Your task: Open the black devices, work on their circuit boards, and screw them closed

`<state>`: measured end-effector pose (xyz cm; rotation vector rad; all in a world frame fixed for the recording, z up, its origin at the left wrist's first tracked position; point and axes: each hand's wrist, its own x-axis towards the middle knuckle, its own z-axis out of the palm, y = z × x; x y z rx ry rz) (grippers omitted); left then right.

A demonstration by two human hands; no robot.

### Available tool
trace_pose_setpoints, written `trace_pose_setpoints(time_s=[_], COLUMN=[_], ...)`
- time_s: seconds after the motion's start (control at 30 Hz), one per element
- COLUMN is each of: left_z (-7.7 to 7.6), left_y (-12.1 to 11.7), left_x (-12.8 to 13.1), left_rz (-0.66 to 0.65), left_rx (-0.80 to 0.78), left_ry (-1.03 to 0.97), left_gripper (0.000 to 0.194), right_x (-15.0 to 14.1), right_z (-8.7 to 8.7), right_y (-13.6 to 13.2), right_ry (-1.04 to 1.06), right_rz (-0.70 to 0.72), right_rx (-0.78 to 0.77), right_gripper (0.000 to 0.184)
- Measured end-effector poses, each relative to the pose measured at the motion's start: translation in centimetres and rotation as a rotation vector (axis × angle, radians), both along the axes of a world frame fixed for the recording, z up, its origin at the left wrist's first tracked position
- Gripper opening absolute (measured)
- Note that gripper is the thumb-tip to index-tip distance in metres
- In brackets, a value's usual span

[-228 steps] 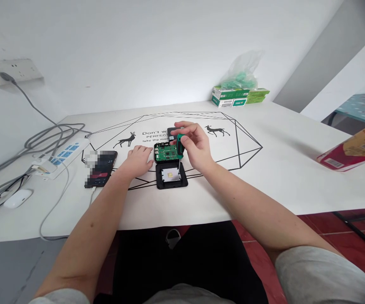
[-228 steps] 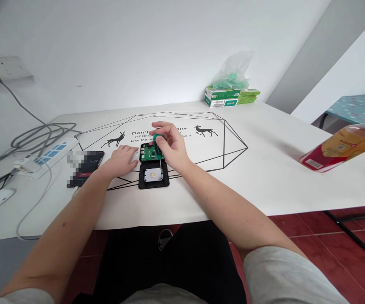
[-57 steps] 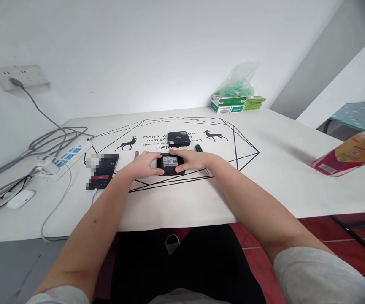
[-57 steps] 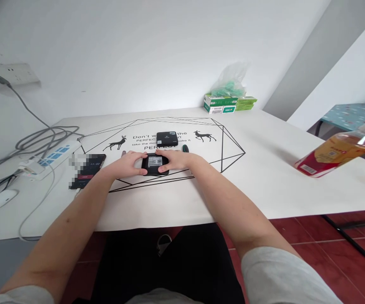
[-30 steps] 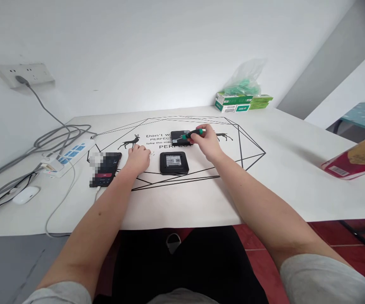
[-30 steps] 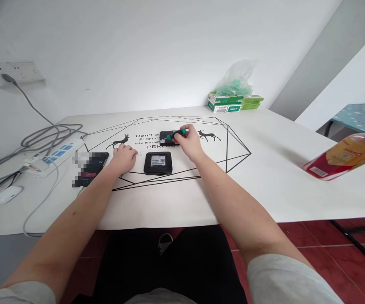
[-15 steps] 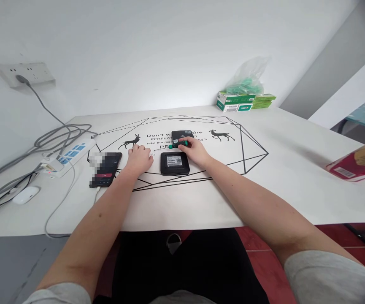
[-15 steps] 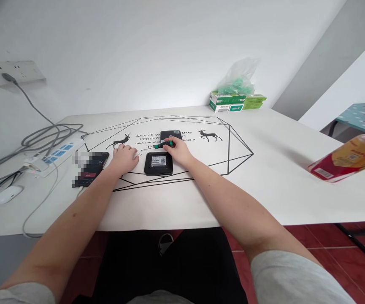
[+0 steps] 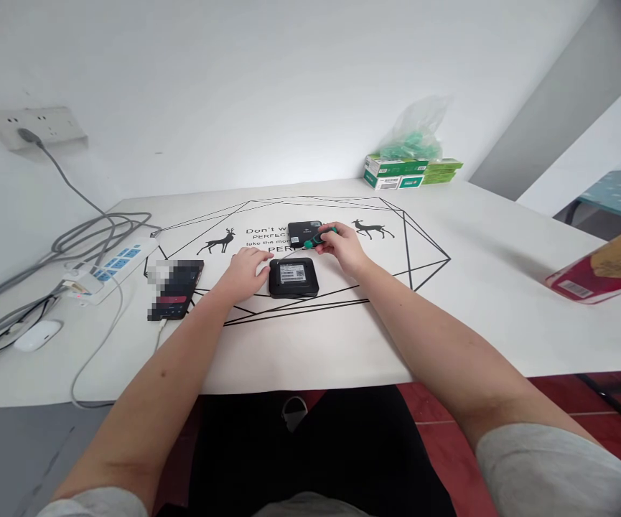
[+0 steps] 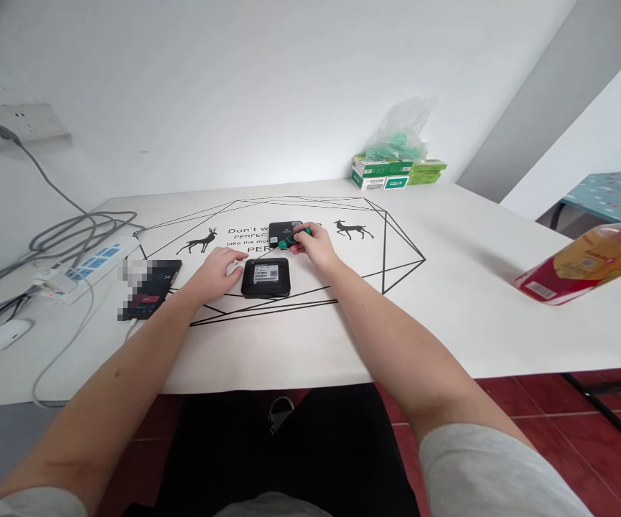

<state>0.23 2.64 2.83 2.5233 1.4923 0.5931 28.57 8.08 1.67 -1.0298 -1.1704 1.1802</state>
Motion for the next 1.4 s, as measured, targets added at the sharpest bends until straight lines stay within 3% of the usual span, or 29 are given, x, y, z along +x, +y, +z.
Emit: trace_pose_setpoints(time_s=[0.6,0.67,0.83,1.0,1.23,1.4], left_z=[0.1,0.1,-0.2,-0.5,-0.1,0.6], left_y=[-0.1,0.1,1.0,1.0,0.9,0.7], left_x=[0.6,0.4,-0.4,-0.2,0.2,0.3], left_rz=[-0.020,0.027,0.286,0.300,0.311,0.240], left_rx=[-0.082,-0.050,0.010,0.009,0.013,-0.082], left_ry=[0.107,0.134,0.259,0.322,0.252,-0.104], left_gripper=[0.043,0.043,0.049,0.049,0.045,0.037], right_x=[0.3,0.1,-0.7,-1.5,-1.3,-0.8], right_z=[-0.5,-0.6,-1.2,-1.8,-1.4,-0.3], right_y=[0.4,0.4,-0.1,-0.5,-0.3,-0.6], right_ry=[-0.077,-0.092,-0.290,-0.417,-0.223,0.034], right_rz=[-0.044,-0.050,0.020,0.047,0.051,0.083], right_rx=[0.037,0.040,0.090,0.170,0.127,0.060], right_gripper=[0.022,0.025,0.036,0.038,0.036,0.031])
